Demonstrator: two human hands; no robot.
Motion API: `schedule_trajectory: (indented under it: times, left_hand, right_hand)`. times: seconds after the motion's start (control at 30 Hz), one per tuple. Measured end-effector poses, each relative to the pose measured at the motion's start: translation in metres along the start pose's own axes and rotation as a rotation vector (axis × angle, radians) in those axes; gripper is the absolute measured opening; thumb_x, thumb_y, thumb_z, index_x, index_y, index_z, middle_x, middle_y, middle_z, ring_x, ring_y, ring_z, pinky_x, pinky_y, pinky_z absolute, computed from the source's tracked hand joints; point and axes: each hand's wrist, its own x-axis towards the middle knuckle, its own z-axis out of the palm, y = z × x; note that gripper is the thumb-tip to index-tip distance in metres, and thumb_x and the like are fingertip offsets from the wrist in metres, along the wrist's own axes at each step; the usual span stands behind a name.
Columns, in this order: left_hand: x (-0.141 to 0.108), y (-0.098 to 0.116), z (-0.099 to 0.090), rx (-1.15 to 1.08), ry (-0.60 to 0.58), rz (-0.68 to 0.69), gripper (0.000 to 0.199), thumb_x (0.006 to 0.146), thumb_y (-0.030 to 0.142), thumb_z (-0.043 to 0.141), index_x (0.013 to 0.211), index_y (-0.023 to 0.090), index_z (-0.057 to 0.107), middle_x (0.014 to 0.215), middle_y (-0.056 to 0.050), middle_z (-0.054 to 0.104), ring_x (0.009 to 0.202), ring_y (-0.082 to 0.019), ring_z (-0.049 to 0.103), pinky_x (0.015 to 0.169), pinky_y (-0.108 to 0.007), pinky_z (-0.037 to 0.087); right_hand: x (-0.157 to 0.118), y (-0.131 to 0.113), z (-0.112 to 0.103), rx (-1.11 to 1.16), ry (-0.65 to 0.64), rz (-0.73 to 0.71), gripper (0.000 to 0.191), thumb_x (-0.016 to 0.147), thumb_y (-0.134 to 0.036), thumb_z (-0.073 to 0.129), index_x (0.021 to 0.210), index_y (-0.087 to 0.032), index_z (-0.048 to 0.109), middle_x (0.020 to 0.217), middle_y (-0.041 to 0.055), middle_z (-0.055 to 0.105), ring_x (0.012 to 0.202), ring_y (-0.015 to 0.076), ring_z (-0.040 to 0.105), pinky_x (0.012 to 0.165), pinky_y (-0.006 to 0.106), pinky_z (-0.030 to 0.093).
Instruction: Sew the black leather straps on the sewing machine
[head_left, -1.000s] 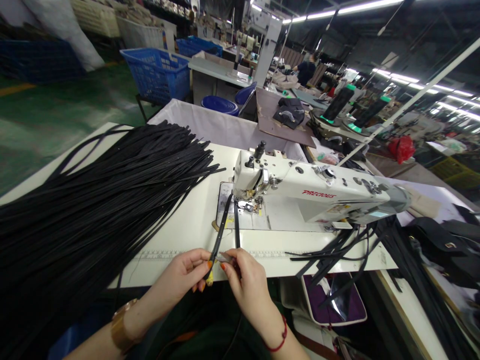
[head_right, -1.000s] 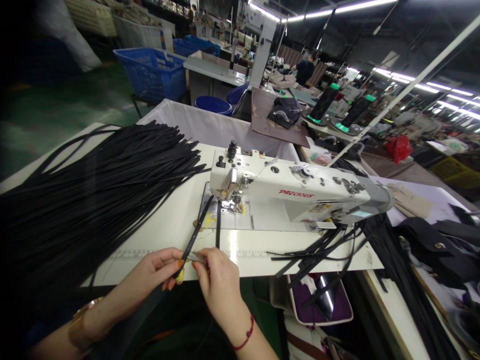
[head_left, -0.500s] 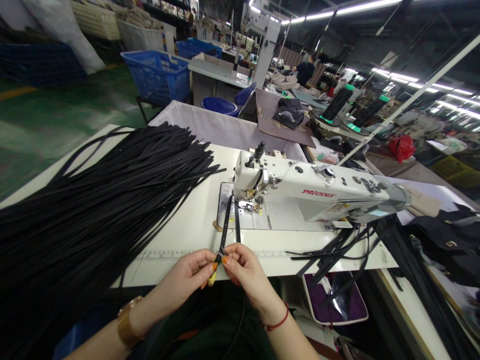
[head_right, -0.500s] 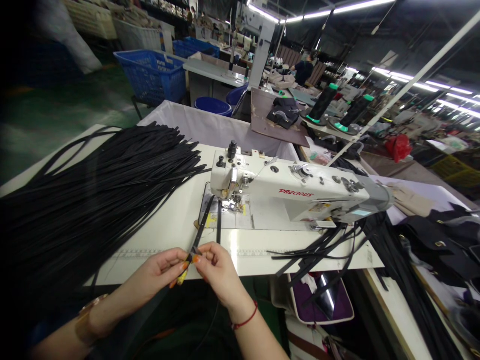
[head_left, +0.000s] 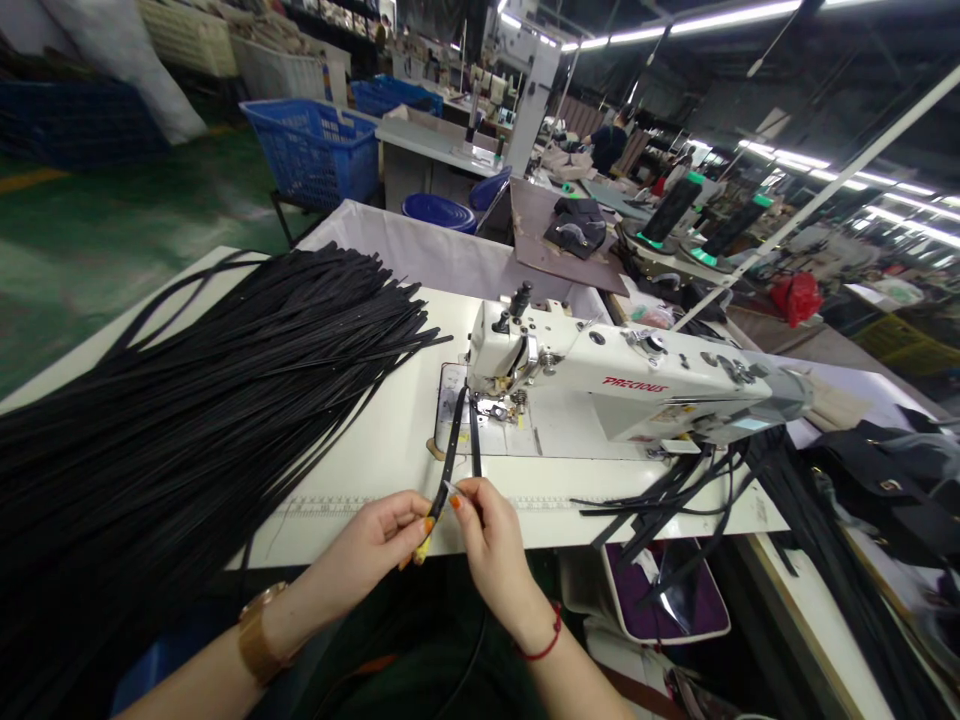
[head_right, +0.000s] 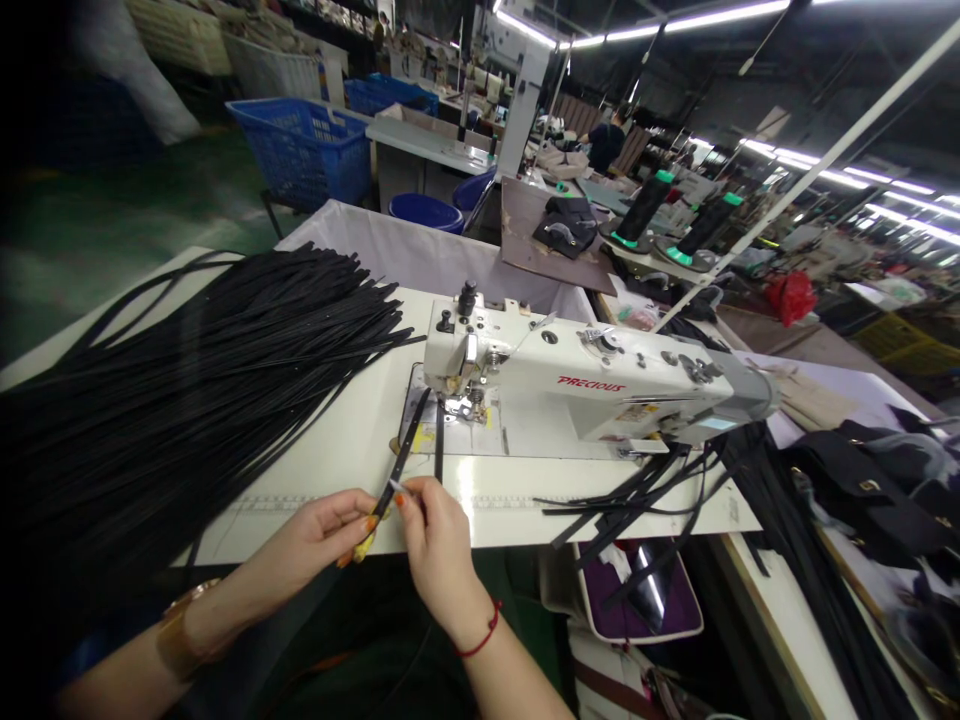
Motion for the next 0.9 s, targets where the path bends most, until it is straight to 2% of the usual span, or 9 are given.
schedule_trajectory:
  times: [0.1,0.23,0.4,0.9]
  left_hand:
    - [-0.003,-0.006,0.002,-0.028,0.016,-0.049,0.024,0.089,0.041,0.059,0.092,0.017,0.061,0.07,0.002,0.059,0.062,-0.012,0.05,0.058,-0.022,0.038]
    - [-0.003,-0.006,0.002,-0.056,0.047,-0.067,0.026,0.088,0.042,0.06,0.093,0.016,0.061,0.069,0.002,0.058,0.06,-0.011,0.049,0.058,-0.022,0.038]
    - [-0.004,-0.003,0.001,-0.05,0.055,-0.066,0.022,0.087,0.037,0.06,0.093,0.016,0.061,0.068,0.003,0.057,0.059,-0.011,0.048,0.057,-0.021,0.037]
    - [-0.004,0.005,0.002,-0.014,0.041,-0.007,0.017,0.086,0.033,0.06,0.09,0.016,0.061,0.07,0.001,0.061,0.063,-0.012,0.053,0.058,-0.022,0.04]
  right_hand:
    - [0.001,-0.002,-0.013,-0.037,0.031,-0.016,0.014,0.098,-0.027,0.047,0.094,-0.021,0.059,0.077,-0.0018,0.057,0.07,0.0135,0.052,0.065,0.026,0.04]
    - [-0.007,-0.002,-0.023,-0.19,-0.086,-0.021,0.008,0.095,-0.025,0.054,0.099,-0.021,0.059,0.081,-0.0001,0.061,0.073,0.0155,0.056,0.067,0.027,0.042]
    - [-0.018,-0.002,-0.018,-0.3,-0.122,-0.054,0.014,0.093,-0.023,0.055,0.106,-0.019,0.059,0.083,0.0027,0.064,0.073,0.0178,0.059,0.066,0.028,0.044]
    - [-0.011,-0.001,-0.01,-0.398,-0.111,-0.119,0.014,0.092,-0.021,0.057,0.106,-0.018,0.06,0.084,0.005,0.067,0.073,0.0199,0.063,0.064,0.029,0.046]
